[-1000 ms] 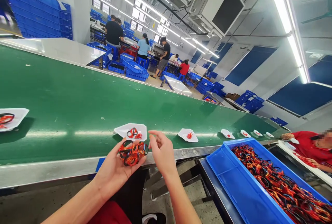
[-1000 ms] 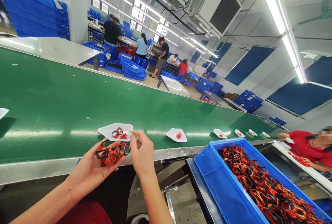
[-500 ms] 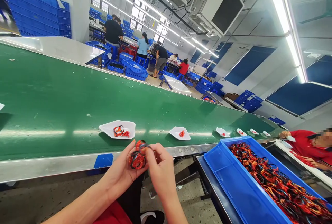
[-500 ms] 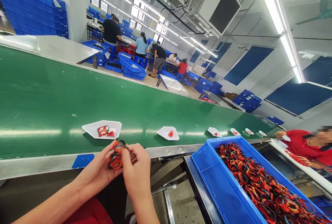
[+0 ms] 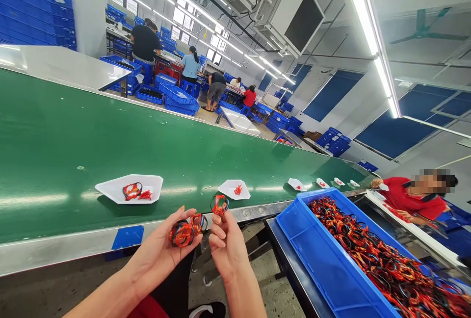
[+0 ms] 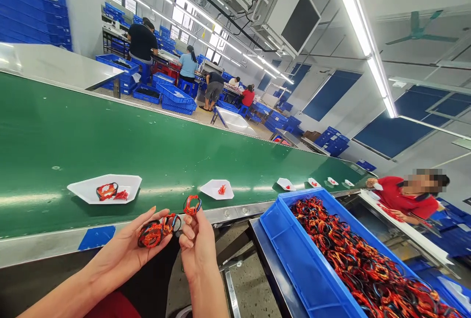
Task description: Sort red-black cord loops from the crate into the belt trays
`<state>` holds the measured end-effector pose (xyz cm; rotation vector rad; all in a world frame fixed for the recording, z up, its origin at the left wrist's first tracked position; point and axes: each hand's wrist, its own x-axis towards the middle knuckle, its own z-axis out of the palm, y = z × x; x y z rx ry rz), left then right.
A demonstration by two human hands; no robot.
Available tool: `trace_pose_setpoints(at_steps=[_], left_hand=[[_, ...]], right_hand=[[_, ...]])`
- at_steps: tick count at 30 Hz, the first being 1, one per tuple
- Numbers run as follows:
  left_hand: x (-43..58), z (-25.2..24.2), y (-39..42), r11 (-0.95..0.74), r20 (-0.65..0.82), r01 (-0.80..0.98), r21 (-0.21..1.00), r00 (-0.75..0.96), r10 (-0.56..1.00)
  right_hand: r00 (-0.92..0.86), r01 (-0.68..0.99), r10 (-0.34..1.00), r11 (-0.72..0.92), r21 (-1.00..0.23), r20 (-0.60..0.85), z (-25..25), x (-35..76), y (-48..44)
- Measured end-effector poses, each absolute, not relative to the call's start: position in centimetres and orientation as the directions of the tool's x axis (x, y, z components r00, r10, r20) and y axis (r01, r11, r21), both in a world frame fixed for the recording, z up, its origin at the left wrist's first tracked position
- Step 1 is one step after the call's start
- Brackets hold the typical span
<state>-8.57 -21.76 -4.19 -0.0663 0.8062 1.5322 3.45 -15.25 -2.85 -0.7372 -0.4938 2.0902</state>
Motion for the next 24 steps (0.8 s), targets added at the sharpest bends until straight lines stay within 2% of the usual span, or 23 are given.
trace_pose_setpoints(at_steps=[9,12,14,19,24], left_hand=[[-8.6,-4.7,-21.8,0.097,-0.512,-0.913,0.395,-0.131,0.849],[-8.7,-4.5,-21.7,0.099,-0.517,-0.915,0.391,-0.129,0.846],[-8.7,-4.3,-21.7,0.096,-0.519,-0.914,0.395,-0.135,0.844],[-8.8,-4.2,-21.7,0.101,-0.501,-0.899,0.426,-0.142,0.854],[-8.4,-4.5,-21.9,0.097,-0.448,-0.864,0.494,-0.158,0.88]], right_hand=[[-0.214,-0.4,0.959,-0.259,-0.879,-0.185,-4.9,3.1,-13.3],[-0.143,-0.261,0.986,-0.125,-0.957,-0.09,-4.7,3.4,-11.6],[-0.162,-0.136,0.986,-0.057,-0.989,-0.035,-4.2,3.8,-11.0],[-0.271,0.13,0.961,0.094,-0.987,0.056,-3.1,4.5,-13.1],[-0.344,0.41,0.919,0.33,-0.85,0.191,-3.3,4.4,-16.5]])
